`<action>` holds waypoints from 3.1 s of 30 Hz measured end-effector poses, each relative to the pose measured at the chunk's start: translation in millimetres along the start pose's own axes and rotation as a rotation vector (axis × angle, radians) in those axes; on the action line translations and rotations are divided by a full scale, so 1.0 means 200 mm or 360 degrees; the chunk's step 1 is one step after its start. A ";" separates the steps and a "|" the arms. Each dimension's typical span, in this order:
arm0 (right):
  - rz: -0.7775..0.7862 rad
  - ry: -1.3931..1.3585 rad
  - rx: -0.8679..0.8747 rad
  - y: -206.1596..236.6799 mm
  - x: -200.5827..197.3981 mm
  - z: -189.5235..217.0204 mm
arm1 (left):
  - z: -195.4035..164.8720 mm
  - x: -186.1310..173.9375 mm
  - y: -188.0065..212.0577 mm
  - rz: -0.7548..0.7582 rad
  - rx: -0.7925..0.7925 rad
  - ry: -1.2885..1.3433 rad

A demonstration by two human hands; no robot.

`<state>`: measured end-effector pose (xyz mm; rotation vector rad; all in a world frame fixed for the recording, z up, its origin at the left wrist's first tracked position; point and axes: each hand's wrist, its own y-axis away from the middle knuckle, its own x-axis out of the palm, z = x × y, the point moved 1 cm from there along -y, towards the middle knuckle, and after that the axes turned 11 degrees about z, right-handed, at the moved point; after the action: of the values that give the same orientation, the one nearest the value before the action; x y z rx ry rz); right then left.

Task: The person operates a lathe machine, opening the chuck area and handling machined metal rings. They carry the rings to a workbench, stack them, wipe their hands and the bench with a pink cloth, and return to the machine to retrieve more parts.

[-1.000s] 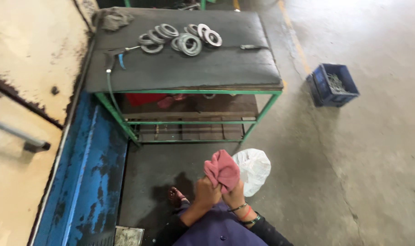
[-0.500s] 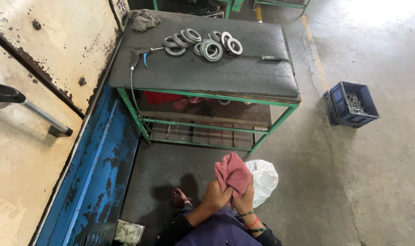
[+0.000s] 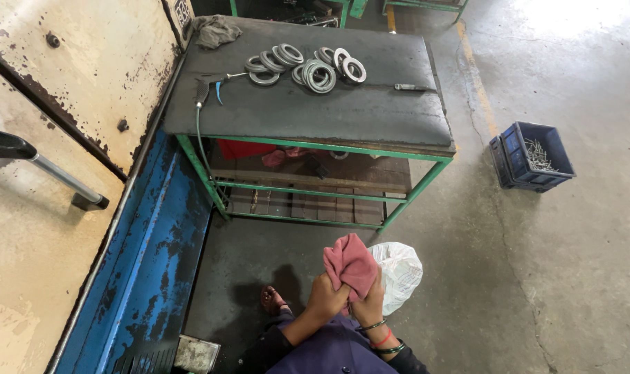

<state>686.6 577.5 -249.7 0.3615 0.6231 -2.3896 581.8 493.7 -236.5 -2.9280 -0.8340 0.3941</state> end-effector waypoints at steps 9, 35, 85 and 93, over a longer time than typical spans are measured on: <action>0.0051 -0.0014 0.0135 0.01 0.01 -0.05 | 0.00 0.00 0.00 0.0073 -0.0127 0.0066; 0.0030 -0.0006 0.0087 0.01 -0.01 -0.09 | 0.01 0.02 0.00 0.0125 -0.0030 0.0179; 0.0124 -0.0172 0.0220 0.00 0.00 -0.10 | -0.02 0.01 -0.03 -0.0009 0.0014 -0.0131; 0.0116 -0.0234 0.0155 0.00 -0.01 -0.08 | -0.03 0.00 -0.01 0.0060 0.0017 -0.0008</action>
<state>689.8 587.8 -261.6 0.2431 0.4207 -2.3562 582.9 495.5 -230.1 -2.9381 -0.7760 0.4073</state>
